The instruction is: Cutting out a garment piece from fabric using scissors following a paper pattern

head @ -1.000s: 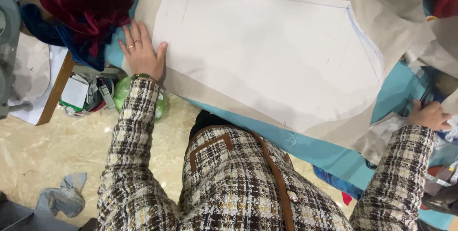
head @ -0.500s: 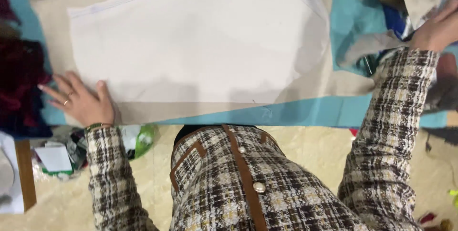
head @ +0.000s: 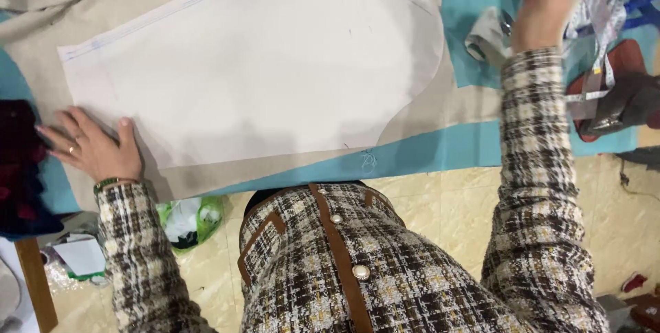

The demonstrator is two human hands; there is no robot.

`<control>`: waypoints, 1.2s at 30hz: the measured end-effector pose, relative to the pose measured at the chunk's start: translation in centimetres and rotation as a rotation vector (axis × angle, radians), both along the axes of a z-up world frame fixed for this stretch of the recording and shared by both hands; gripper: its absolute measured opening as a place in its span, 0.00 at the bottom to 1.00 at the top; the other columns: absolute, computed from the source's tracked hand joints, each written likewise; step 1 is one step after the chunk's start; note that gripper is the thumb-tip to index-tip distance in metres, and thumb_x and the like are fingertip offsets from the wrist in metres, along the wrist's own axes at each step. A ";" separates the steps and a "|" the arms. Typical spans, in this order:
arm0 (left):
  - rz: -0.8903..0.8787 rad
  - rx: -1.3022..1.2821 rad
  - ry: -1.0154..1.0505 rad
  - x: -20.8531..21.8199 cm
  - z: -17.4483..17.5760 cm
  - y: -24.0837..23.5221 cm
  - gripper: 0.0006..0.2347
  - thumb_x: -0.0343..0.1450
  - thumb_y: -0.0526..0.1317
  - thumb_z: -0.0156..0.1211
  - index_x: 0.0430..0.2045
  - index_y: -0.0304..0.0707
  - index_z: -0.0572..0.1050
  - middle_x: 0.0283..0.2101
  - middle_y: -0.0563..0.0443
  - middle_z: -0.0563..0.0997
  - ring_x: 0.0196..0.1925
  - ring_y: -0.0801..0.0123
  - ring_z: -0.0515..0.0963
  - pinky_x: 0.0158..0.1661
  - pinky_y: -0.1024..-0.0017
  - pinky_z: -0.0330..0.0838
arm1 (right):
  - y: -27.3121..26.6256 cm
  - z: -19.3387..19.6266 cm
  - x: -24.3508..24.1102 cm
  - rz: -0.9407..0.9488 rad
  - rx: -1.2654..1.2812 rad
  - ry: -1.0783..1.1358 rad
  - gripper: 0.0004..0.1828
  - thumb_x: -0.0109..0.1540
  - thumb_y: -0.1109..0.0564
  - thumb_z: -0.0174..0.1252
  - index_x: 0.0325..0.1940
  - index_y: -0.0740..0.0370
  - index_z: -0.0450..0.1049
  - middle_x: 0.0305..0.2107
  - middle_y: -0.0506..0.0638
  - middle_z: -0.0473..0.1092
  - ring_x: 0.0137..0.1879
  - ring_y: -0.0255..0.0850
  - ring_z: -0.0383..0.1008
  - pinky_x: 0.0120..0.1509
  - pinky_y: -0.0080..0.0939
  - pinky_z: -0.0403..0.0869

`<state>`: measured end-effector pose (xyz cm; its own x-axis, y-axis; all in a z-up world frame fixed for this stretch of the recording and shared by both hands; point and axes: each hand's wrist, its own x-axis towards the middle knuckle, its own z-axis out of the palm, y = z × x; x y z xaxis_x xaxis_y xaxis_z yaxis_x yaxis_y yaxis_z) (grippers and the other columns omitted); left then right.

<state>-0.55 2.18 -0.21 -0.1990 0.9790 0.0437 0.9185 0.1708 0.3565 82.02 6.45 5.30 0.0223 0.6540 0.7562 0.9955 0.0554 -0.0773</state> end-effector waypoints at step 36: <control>-0.285 0.429 -0.525 -4.4 0.9 10.9 0.05 0.81 0.27 0.58 0.36 0.31 0.69 0.41 0.45 0.81 0.17 0.74 0.60 0.20 0.70 0.54 | 6.9 -7.8 -10.9 0.264 -0.614 0.333 0.10 0.68 0.66 0.73 0.49 0.68 0.77 0.41 0.62 0.68 0.38 0.52 0.71 0.46 0.52 0.72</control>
<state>-4.96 13.09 0.73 -0.0394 0.9142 0.4032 0.5962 -0.3023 0.7437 71.10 13.31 -2.54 -0.0298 0.9719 0.2334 0.8738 0.1387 -0.4661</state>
